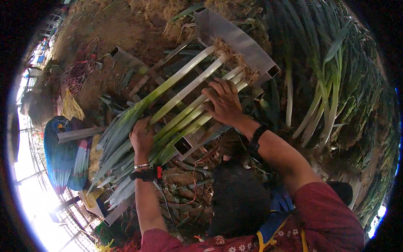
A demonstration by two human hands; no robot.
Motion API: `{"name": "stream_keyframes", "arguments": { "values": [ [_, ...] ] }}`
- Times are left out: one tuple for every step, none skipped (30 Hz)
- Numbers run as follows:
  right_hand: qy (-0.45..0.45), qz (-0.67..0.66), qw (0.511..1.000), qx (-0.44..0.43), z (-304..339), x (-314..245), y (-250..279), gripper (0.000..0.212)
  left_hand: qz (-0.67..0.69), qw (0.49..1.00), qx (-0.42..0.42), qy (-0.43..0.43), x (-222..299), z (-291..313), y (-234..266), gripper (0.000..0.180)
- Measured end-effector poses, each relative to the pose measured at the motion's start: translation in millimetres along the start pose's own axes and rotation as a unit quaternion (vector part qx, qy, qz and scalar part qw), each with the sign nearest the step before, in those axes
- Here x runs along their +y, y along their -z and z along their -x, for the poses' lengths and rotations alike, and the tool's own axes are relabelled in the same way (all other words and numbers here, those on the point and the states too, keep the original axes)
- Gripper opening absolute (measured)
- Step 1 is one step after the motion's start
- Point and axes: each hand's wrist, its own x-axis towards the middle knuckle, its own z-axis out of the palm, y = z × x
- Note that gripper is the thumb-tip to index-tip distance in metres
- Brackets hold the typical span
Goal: Clean and sort leeks by peeling outer layers and arranging them on a metal rack.
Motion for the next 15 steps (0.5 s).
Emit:
{"name": "stream_keyframes", "arguments": {
  "values": [
    [0.000,-0.004,1.000,0.001,-0.3,-0.2,0.2,0.046,0.016,1.000,0.000,0.007,-3.0,-0.1,0.6,0.037],
    [0.001,-0.007,1.000,0.001,-0.8,-0.1,0.5,0.045,-0.004,1.000,-0.008,0.017,-7.7,-0.1,3.7,0.038],
    [0.000,-0.011,1.000,0.002,-1.1,0.5,0.8,0.045,-0.025,0.999,-0.016,0.027,-12.4,-1.7,8.6,0.038],
    [-0.001,-0.004,1.000,0.001,-1.1,0.7,1.0,0.046,-0.045,0.998,-0.024,0.037,-16.4,-2.7,13.1,0.039],
    [-0.002,0.003,1.000,0.000,-1.1,0.8,1.4,0.046,-0.064,0.996,-0.049,0.047,-20.2,-3.0,17.4,0.041],
    [-0.005,0.010,1.000,-0.001,-1.1,1.1,1.0,0.046,-0.084,0.992,-0.074,0.057,-21.4,-5.2,24.7,0.042],
    [-0.007,0.006,1.000,0.001,-0.9,1.6,1.0,0.047,-0.103,0.988,-0.099,0.066,-23.0,-7.1,30.2,0.044],
    [-0.008,0.002,1.000,0.002,-0.7,2.4,1.3,0.047,-0.099,0.988,-0.103,0.061,-27.7,-8.4,32.6,0.044],
    [-0.010,-0.003,1.000,0.003,0.6,1.3,0.8,0.048,-0.096,0.988,-0.108,0.057,-33.7,-6.9,35.8,0.044],
    [-0.005,-0.002,1.000,0.005,0.8,0.9,-0.1,0.048,-0.093,0.988,-0.114,0.053,-38.9,-5.3,37.8,0.045],
    [0.000,-0.001,1.000,0.007,0.2,1.1,-1.3,0.048,-0.096,0.987,-0.121,0.049,-43.8,-4.3,38.8,0.046],
    [0.006,0.002,1.000,0.010,-0.5,2.2,-1.2,0.047,-0.096,0.986,-0.128,0.044,-42.9,-6.1,41.4,0.047],
    [0.005,0.005,1.000,0.007,-0.2,2.1,-1.3,0.047,-0.097,0.986,-0.134,0.039,-42.1,-7.7,44.3,0.048],
    [0.004,0.009,1.000,0.005,0.2,1.6,-1.6,0.047,-0.083,0.984,-0.148,0.055,-42.0,-8.9,48.5,0.050],
    [0.003,0.014,1.000,0.001,1.0,2.4,-1.8,0.046,-0.068,0.982,-0.163,0.070,-40.2,-10.6,52.5,0.051]
  ]
}}
